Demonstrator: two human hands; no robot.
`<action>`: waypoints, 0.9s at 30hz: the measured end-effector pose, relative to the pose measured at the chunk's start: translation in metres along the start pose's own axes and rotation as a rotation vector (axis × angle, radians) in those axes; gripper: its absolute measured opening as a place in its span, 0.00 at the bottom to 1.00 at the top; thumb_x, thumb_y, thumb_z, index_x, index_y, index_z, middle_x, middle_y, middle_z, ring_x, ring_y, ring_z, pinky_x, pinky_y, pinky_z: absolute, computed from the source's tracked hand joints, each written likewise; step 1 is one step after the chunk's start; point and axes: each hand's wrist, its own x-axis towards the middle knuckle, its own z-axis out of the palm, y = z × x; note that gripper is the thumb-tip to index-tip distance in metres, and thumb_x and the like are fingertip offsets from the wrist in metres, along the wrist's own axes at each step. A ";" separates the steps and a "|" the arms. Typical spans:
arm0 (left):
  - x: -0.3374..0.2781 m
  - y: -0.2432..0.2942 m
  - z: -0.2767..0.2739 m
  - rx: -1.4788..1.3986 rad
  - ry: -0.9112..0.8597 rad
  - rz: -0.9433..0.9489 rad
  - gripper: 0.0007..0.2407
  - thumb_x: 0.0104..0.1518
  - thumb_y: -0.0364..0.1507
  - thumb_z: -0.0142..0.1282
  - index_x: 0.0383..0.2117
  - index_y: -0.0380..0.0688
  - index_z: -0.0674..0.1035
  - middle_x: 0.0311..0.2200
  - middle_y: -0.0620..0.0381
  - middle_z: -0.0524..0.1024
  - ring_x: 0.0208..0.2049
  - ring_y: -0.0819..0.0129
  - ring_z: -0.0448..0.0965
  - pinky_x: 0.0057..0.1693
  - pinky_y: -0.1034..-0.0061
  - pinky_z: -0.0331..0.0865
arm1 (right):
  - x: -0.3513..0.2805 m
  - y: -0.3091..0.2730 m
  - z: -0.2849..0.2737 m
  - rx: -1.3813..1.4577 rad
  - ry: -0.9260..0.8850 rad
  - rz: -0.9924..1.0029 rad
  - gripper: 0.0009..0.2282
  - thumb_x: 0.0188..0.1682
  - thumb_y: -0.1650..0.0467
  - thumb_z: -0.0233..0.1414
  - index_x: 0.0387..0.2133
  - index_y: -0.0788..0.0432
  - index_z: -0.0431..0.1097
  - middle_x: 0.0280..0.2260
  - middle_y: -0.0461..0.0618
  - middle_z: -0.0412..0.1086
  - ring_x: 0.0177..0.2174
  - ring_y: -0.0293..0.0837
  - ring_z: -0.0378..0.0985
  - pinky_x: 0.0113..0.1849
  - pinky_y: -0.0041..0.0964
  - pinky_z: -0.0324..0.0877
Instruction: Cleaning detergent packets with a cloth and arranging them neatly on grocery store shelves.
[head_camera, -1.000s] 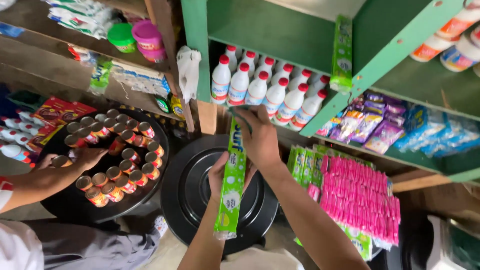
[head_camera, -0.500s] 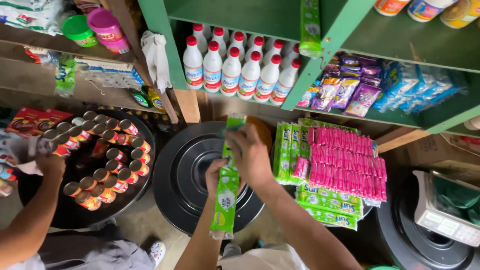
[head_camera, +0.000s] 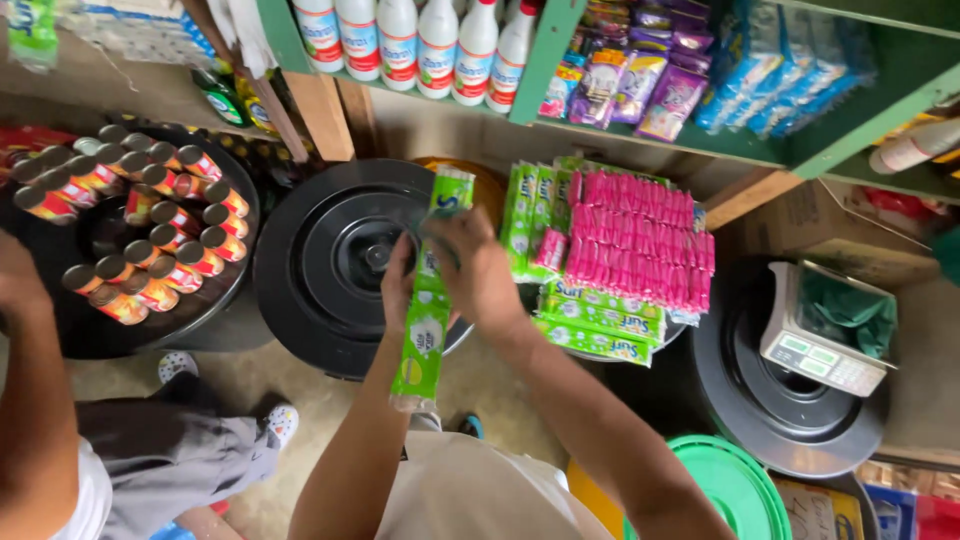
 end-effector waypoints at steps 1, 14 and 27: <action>0.012 -0.009 0.025 -0.005 -0.001 -0.010 0.27 0.78 0.49 0.40 0.69 0.37 0.68 0.64 0.42 0.72 0.63 0.49 0.70 0.67 0.55 0.65 | -0.014 -0.009 -0.005 -0.006 0.007 0.004 0.13 0.48 0.76 0.57 0.46 0.56 0.75 0.40 0.55 0.67 0.41 0.59 0.77 0.41 0.48 0.75; 0.043 -0.002 0.052 -0.033 0.301 0.246 0.27 0.69 0.39 0.46 0.69 0.32 0.62 0.72 0.49 0.54 0.67 0.50 0.65 0.69 0.59 0.63 | -0.098 -0.076 -0.017 0.174 -0.263 0.113 0.13 0.51 0.72 0.57 0.49 0.52 0.74 0.44 0.52 0.67 0.37 0.56 0.80 0.38 0.46 0.76; 0.061 0.089 0.078 0.058 0.310 0.065 0.24 0.65 0.28 0.49 0.69 0.55 0.61 0.68 0.54 0.60 0.50 0.64 0.75 0.49 0.74 0.74 | -0.021 -0.110 0.010 0.121 -0.453 0.619 0.20 0.42 0.55 0.61 0.34 0.61 0.76 0.17 0.57 0.73 0.20 0.45 0.77 0.27 0.39 0.70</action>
